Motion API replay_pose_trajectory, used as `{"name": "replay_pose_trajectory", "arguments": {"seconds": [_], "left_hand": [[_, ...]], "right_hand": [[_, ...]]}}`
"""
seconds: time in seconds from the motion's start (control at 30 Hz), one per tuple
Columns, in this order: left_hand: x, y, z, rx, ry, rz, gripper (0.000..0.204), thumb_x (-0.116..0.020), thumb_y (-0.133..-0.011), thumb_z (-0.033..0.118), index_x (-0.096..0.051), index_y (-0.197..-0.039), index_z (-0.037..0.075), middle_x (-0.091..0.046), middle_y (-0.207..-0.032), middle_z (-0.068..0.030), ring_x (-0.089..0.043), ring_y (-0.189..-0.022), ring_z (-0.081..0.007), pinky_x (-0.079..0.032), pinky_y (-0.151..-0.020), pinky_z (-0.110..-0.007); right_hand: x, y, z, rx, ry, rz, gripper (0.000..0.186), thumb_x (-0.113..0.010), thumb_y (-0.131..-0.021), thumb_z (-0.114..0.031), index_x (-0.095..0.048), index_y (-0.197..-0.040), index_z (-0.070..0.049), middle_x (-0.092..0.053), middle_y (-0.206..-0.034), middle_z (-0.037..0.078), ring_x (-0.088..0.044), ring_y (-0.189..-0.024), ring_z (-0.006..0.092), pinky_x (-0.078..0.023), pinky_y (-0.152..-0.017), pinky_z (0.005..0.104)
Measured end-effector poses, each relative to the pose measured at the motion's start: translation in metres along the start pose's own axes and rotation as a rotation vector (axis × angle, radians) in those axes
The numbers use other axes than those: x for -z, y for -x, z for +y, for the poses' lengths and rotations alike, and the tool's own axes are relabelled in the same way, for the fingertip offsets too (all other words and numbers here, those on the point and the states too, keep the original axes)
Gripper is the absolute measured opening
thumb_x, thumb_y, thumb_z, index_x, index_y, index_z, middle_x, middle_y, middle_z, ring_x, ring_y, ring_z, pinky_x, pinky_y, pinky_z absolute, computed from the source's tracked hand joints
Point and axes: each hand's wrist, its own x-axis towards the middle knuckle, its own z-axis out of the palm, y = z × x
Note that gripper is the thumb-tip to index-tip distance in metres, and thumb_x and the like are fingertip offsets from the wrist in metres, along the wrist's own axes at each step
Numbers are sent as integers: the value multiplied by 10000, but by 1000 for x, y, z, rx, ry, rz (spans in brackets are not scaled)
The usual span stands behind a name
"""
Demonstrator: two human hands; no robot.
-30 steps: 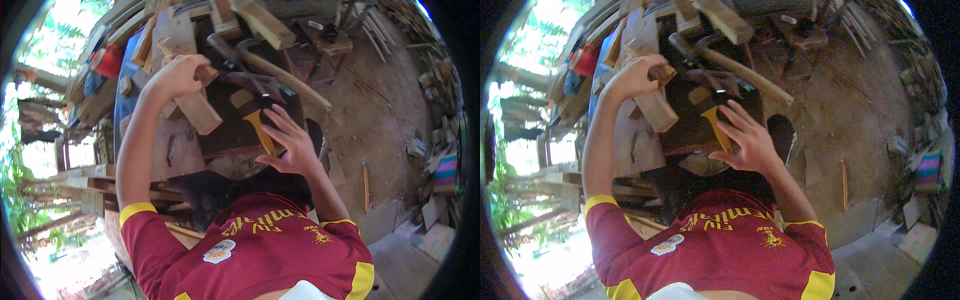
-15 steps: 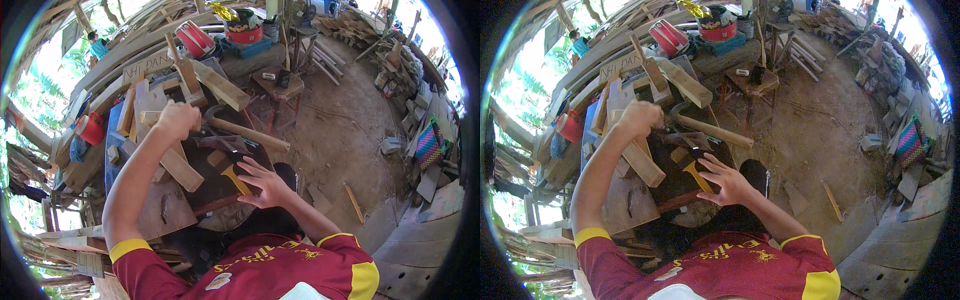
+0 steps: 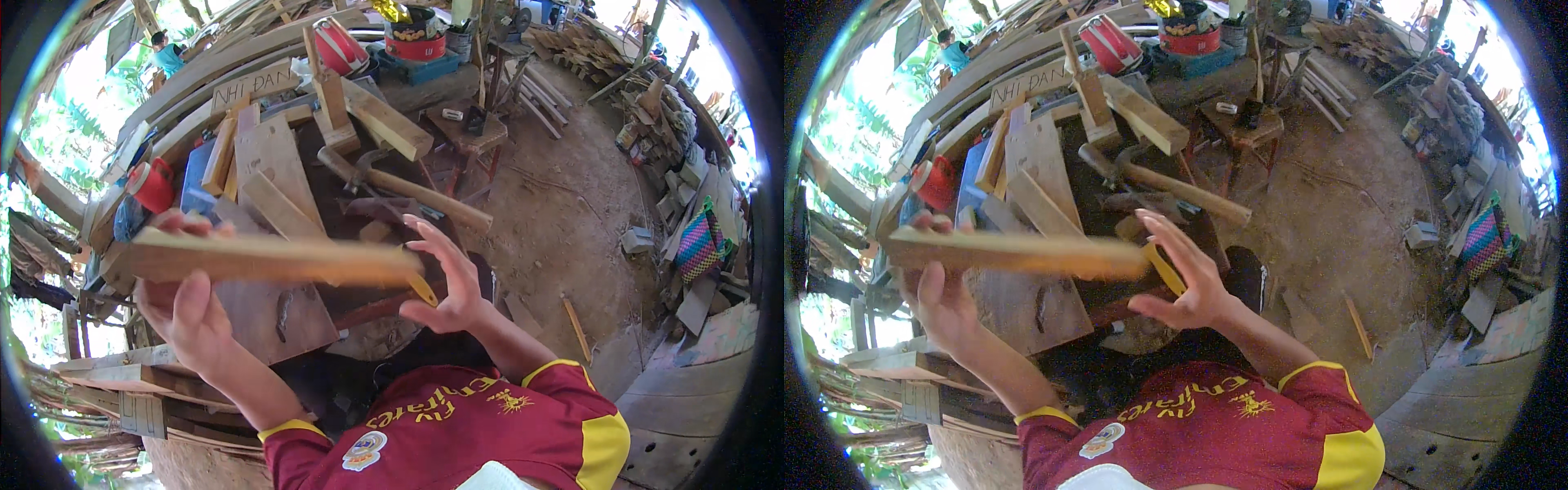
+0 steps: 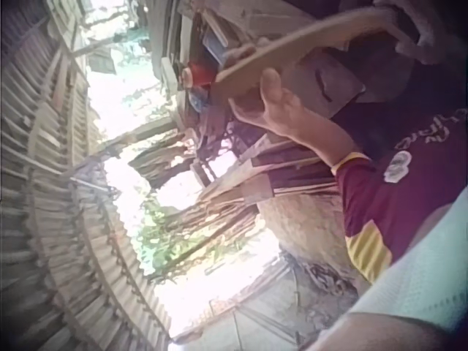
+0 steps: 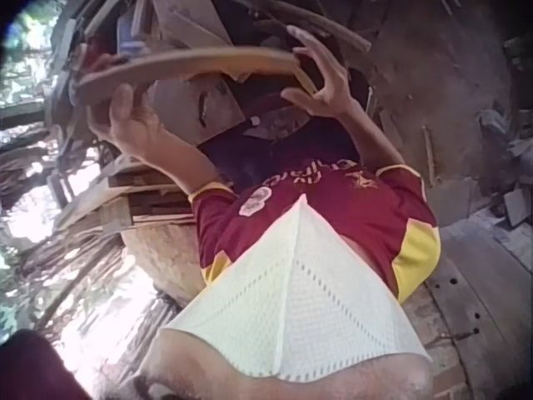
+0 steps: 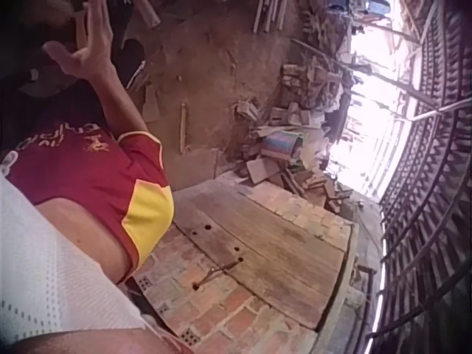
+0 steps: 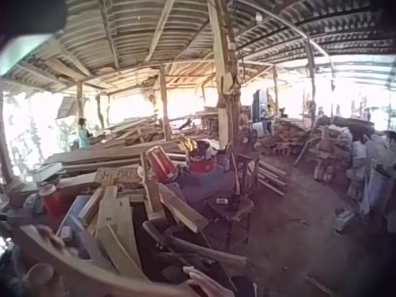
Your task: The person uses a chisel and a wooden mallet to carve a rectangular piece of wood on a workbench. They repeatedly strike the chisel to remove wood shavings, occasionally pausing to inspect the piece or brush away debris with a small brush. The person handles the wood and tools with both hands, adjusting the wood's position as needed.
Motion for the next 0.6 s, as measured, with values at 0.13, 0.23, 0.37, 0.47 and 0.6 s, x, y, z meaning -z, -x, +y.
{"name": "replay_pose_trajectory", "arguments": {"seconds": [0.13, 0.23, 0.37, 0.47, 0.6], "left_hand": [[28, 58, -1, 321, 122, 268, 446, -667, -816, 128, -496, -1183, -60, -596, -1075, -166, -639, -946, -270, -587, -808, -437], [59, 104, -8, 589, -28, 371, 319, -644, -875, 174, -525, -1103, -16, -627, -970, -116, -666, -869, -224, -611, -720, -405], [69, 144, -6, 732, -52, 499, 202, -626, -906, 174, -553, -1016, 22, -654, -838, -69, -691, -715, -209, -620, -586, -360], [71, 169, -3, 784, -15, 608, 180, -589, -923, 106, -572, -1052, -18, -664, -912, -135, -698, -760, -229, -604, -555, -338], [68, 185, 2, 793, -137, 680, 211, -626, -903, 118, -567, -1053, -18, -659, -944, -127, -694, -764, -234, -601, -574, -330]], "right_hand": [[-20, 11, -16, 3, -259, -257, 597, -697, -832, -193, -434, -1317, 34, -561, -1242, 199, -594, -1078, 306, -470, -923, 380], [-40, 48, -13, -333, -588, -186, 351, -561, -933, -157, -484, -1219, 34, -642, -1029, 125, -642, -786, 166, -536, -682, 291], [-54, 56, -23, -761, -736, -91, 394, -497, -971, -218, -408, -1270, 23, -626, -988, 171, -636, -724, 183, -521, -567, 268], [-60, 56, -25, -871, -697, -130, 442, -511, -967, -208, -329, -1329, -32, -625, -955, 156, -628, -681, 175, -511, -530, 244], [-63, 52, -24, -957, -656, -235, 556, -609, -916, -143, -292, -1365, -56, -598, -978, 97, -598, -698, 121, -481, -517, 231]]}}
